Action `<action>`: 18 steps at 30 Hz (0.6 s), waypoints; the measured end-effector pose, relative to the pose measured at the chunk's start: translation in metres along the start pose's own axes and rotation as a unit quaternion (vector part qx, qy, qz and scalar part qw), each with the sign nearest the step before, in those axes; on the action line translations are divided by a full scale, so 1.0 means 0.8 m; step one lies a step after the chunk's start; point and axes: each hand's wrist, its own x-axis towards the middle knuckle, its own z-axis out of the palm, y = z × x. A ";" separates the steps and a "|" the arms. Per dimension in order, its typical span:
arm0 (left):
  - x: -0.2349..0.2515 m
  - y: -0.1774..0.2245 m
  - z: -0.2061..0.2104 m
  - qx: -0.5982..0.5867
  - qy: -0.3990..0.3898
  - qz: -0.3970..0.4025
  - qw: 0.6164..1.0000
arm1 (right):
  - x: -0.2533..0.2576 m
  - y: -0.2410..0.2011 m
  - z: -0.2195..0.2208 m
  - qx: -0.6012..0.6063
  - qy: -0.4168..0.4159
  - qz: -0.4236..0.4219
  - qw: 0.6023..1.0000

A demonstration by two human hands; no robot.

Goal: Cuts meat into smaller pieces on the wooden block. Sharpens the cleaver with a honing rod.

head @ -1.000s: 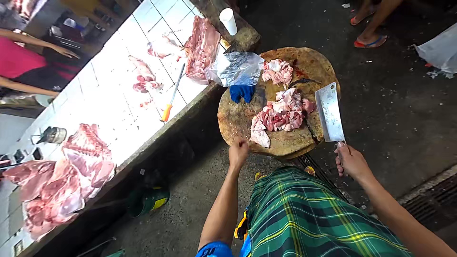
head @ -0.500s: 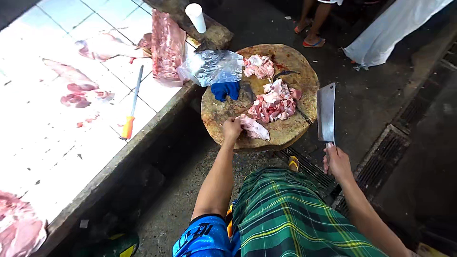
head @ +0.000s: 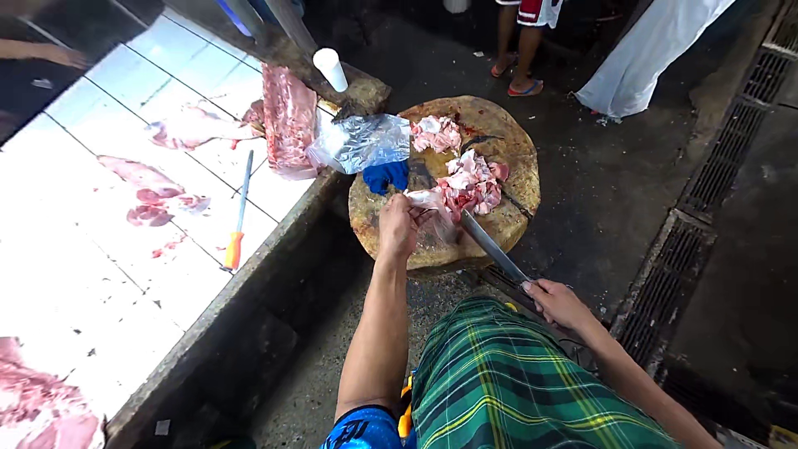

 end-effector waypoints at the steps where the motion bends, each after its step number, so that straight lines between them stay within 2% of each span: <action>1: -0.008 0.007 0.012 -0.012 -0.011 0.011 1.000 | 0.013 -0.009 -0.007 -0.008 -0.005 -0.001 1.000; 4: -0.028 0.014 0.033 -0.057 -0.020 0.042 0.997 | 0.040 -0.023 -0.027 -0.018 -0.006 -0.014 1.000; 7: -0.042 0.003 0.019 -0.029 0.026 0.044 0.998 | 0.053 -0.012 -0.041 -0.022 -0.024 -0.019 0.999; 10: -0.013 -0.033 -0.045 0.023 0.167 0.016 0.986 | 0.060 0.004 -0.046 0.003 -0.044 -0.018 0.999; 12: 0.004 -0.062 -0.101 0.063 0.267 -0.022 0.961 | 0.062 0.010 -0.049 0.012 -0.057 -0.014 0.998; 14: 0.001 -0.080 -0.120 0.163 0.331 -0.053 0.928 | 0.065 0.011 -0.052 0.017 -0.067 -0.021 0.997; 16: -0.012 -0.090 -0.106 0.308 0.300 -0.070 0.900 | 0.066 0.010 -0.055 0.018 -0.073 -0.022 0.997; 18: -0.013 -0.097 -0.074 0.461 0.220 -0.043 0.859 | 0.068 0.007 -0.057 0.019 -0.075 -0.015 0.997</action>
